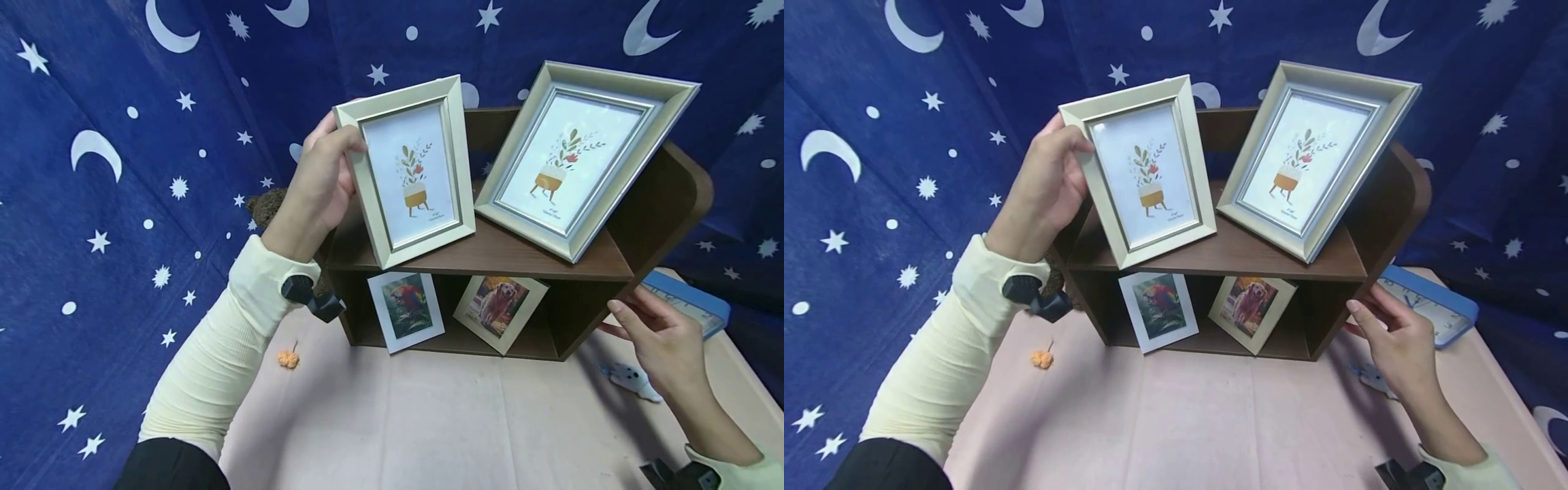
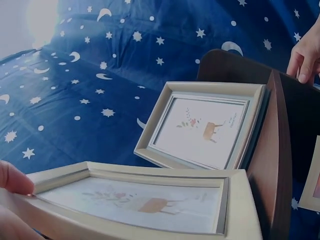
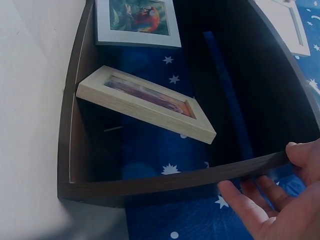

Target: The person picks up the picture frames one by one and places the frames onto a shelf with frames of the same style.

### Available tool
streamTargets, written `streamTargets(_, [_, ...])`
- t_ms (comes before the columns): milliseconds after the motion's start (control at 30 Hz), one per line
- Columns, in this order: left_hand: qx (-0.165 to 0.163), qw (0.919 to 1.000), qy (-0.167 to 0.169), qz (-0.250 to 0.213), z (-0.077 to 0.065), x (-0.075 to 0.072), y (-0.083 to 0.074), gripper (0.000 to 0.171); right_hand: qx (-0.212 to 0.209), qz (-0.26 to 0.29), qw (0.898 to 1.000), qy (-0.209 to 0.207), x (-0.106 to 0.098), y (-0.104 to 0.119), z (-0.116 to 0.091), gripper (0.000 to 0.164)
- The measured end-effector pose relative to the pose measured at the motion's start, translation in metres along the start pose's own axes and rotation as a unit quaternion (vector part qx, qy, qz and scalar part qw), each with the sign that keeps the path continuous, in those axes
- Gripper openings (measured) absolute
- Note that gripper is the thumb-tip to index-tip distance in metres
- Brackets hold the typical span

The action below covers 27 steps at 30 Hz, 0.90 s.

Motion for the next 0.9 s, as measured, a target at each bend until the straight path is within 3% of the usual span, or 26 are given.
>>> streamTargets(200, [0.003, 0.9998, -0.012, 0.018, -0.001, -0.002, -0.001, 0.045, -0.008, 0.015, 1.0, 0.0, 0.002, 0.001, 0.001, 0.055])
streamTargets(300, [0.021, 0.9996, -0.01, 0.018, -0.003, -0.001, -0.006, 0.044, -0.001, 0.008, 1.0, 0.002, 0.002, 0.0, 0.002, 0.055])
streamTargets(433, [0.076, 0.9953, -0.004, 0.06, -0.007, 0.006, -0.019, 0.048, 0.005, 0.001, 1.0, -0.001, 0.0, 0.0, 0.0, 0.055])
streamTargets(500, [0.131, 0.9832, 0.0, 0.127, -0.01, 0.012, -0.032, 0.055, 0.006, 0.0, 1.0, -0.004, -0.002, 0.0, -0.001, 0.055])
streamTargets(533, [0.164, 0.9732, 0.001, 0.162, -0.013, 0.015, -0.04, 0.06, 0.006, 0.0, 1.0, -0.007, -0.002, 0.0, -0.001, 0.055])
streamTargets(600, [0.247, 0.9437, 0.004, 0.22, -0.02, 0.023, -0.055, 0.068, 0.006, -0.003, 1.0, -0.01, -0.003, -0.001, -0.002, 0.054])
streamTargets(700, [0.375, 0.8943, 0.018, 0.244, -0.04, 0.036, -0.071, 0.068, 0.014, -0.019, 1.0, -0.016, -0.005, -0.003, -0.002, 0.054])
streamTargets(800, [0.494, 0.8319, 0.06, 0.245, -0.072, 0.052, -0.076, 0.056, 0.03, -0.053, 0.998, -0.014, -0.006, -0.008, -0.005, 0.053])
streamTargets(833, [0.524, 0.8105, 0.077, 0.25, -0.083, 0.057, -0.074, 0.052, 0.038, -0.059, 0.997, -0.01, -0.006, -0.01, -0.007, 0.052])
streamTargets(900, [0.564, 0.7731, 0.119, 0.265, -0.105, 0.066, -0.068, 0.044, 0.046, -0.134, 0.99, 0.003, -0.006, -0.011, -0.013, 0.051])
Point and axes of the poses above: each hand's wrist, its own z-axis towards the middle knuckle, its own x-axis out of the palm, y = z × x, the point moved 9 cm from there along z, towards the middle knuckle, and after that the axes turned 15 degrees about -z, right-handed, at the moved point
